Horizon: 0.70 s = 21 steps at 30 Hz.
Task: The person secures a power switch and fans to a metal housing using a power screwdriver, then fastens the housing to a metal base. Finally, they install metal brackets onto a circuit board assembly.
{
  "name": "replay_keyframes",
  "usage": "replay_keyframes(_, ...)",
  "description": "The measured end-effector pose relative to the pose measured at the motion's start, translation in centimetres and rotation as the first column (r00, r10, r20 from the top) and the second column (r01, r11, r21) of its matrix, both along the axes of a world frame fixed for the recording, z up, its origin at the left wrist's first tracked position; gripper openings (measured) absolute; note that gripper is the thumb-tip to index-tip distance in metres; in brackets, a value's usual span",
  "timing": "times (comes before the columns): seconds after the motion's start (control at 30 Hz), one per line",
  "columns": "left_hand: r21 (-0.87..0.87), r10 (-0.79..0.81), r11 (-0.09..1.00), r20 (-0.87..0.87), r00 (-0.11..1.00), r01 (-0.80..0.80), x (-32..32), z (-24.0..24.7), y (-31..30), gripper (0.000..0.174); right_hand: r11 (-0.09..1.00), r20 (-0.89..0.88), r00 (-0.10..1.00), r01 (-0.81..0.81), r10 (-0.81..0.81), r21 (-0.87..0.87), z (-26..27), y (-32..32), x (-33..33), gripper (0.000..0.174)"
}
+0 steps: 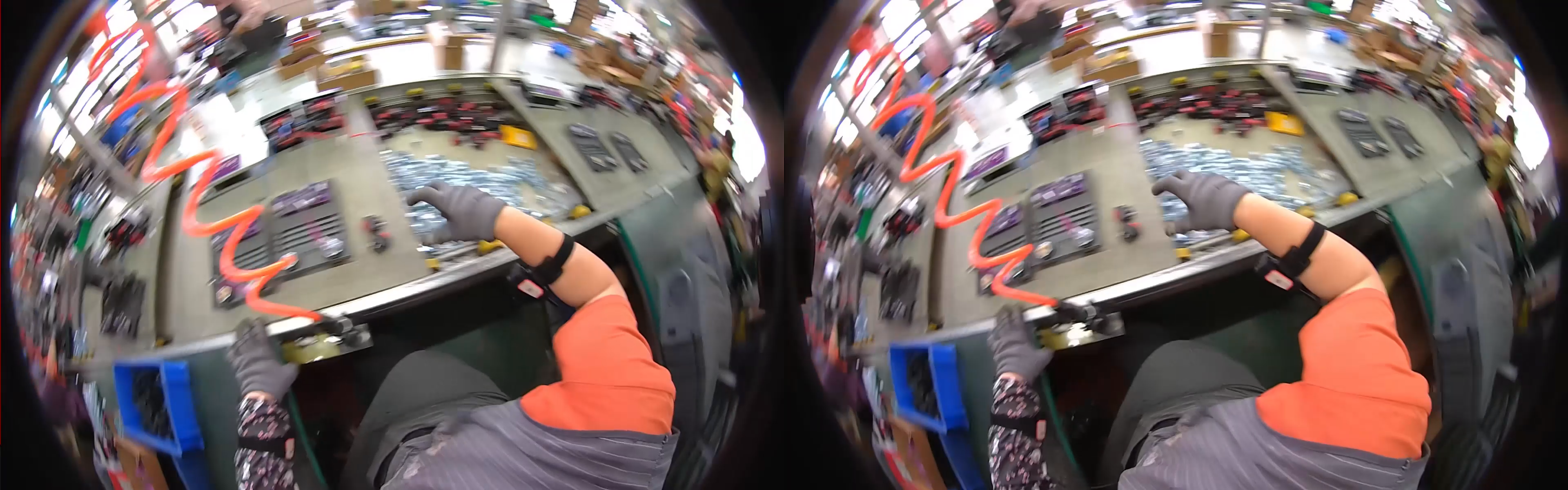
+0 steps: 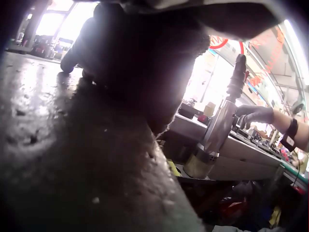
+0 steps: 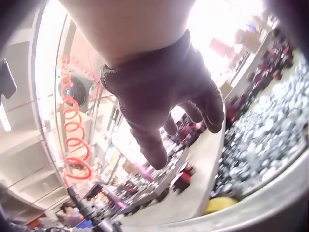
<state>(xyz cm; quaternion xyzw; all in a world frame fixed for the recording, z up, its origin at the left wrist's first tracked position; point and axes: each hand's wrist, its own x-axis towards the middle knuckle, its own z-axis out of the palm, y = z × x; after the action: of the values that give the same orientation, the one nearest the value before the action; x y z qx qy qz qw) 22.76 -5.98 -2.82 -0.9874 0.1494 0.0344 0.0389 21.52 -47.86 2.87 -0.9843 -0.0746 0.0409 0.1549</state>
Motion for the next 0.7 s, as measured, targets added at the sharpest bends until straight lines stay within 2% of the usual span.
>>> replay_keyframes(0.03,-0.032,-0.049,0.998,0.032,0.998,0.050,0.4,-0.3,0.5,0.091,0.992,-0.022,0.994,0.101,-0.103,-0.073,0.4,-2.0,-1.7,0.063)
replay_keyframes(0.07,-0.074,-0.109,0.991,0.064,0.992,0.113,0.8,-0.9,0.9,0.089,0.968,0.005,0.976,0.216,-0.217,-0.127,0.7,-4.1,-3.8,0.064)
replay_keyframes(0.1,-0.094,-0.115,0.987,0.166,0.979,0.132,0.3,-0.8,0.5,0.084,0.938,0.040,0.955,0.297,-0.294,-0.179,0.6,-7.2,-6.1,0.062)
replay_keyframes(0.13,-0.096,-0.161,0.979,0.180,0.970,0.180,0.6,-1.9,1.4,0.083,0.867,0.022,0.890,0.448,-0.455,-0.218,0.8,-10.2,-8.5,0.062)
replay_keyframes(0.17,-0.022,-0.161,0.986,0.116,0.980,0.165,1.5,-3.1,2.2,0.092,0.758,0.092,0.805,0.585,-0.586,-0.289,1.1,-13.6,-11.7,0.060)
replay_keyframes(0.2,0.064,0.042,0.997,-0.084,0.996,-0.036,0.1,0.6,-1.2,0.101,0.640,0.165,0.713,0.690,-0.682,-0.338,1.2,-16.6,-14.4,0.057)
replay_keyframes(0.27,0.197,-0.032,0.979,-0.092,0.995,0.049,0.8,0.1,-0.6,0.109,0.305,0.268,0.458,0.834,-0.848,-0.460,1.8,-22.8,-21.4,0.046)
replay_keyframes(0.3,0.288,-0.054,0.955,-0.068,0.996,0.071,0.7,0.2,-0.7,0.100,0.139,0.446,0.332,0.901,-0.831,-0.410,2.0,-25.5,-24.9,0.023)
replay_keyframes(0.33,0.379,-0.069,0.922,-0.044,0.997,0.081,-0.1,1.6,-1.4,0.092,0.038,0.540,0.246,0.929,-0.805,-0.367,2.7,-26.8,-29.2,0.023)
replay_keyframes(0.37,0.378,-0.077,0.922,-0.036,0.996,0.085,0.0,2.0,-1.6,0.092,-0.124,0.505,0.151,0.874,-0.850,-0.470,2.7,-29.6,-33.0,0.028)
replay_keyframes(0.4,0.355,-0.060,0.932,-0.047,0.997,0.073,-0.1,2.0,-1.7,0.094,-0.286,0.793,0.132,0.887,-0.594,-0.362,2.8,-28.8,-36.3,0.038)
replay_keyframes(0.47,0.327,-0.045,0.943,-0.060,0.997,0.062,-0.4,2.1,-2.0,0.096,-0.323,0.563,-0.056,0.863,-0.825,-0.387,5.9,-26.7,-39.7,0.044)
replay_keyframes(0.5,0.328,-0.038,0.943,-0.069,0.997,0.058,-0.5,2.1,-2.0,0.097,-0.327,0.566,-0.059,0.863,-0.822,-0.385,5.6,-27.1,-41.3,0.044)
replay_keyframes(0.53,0.330,-0.029,0.943,-0.076,0.997,0.052,-0.5,2.2,-2.0,0.097,-0.273,0.481,-0.069,0.888,-0.874,-0.370,4.9,-27.8,-42.7,0.042)
replay_keyframes(0.57,0.331,-0.037,0.942,-0.075,0.997,0.060,-0.8,2.5,-2.2,0.090,-0.220,0.392,-0.072,0.912,-0.917,-0.346,4.5,-28.2,-43.1,0.041)
replay_keyframes(0.67,0.325,-0.074,0.942,-0.049,0.996,0.086,-0.8,2.4,-2.3,0.084,-0.226,0.389,-0.087,0.917,-0.917,-0.329,4.0,-29.8,-42.0,0.039)
replay_keyframes(0.7,0.292,-0.029,0.955,-0.092,0.995,0.055,-0.9,2.5,-2.4,0.079,-0.259,0.441,-0.092,0.906,-0.893,-0.335,3.8,-30.3,-41.3,0.035)
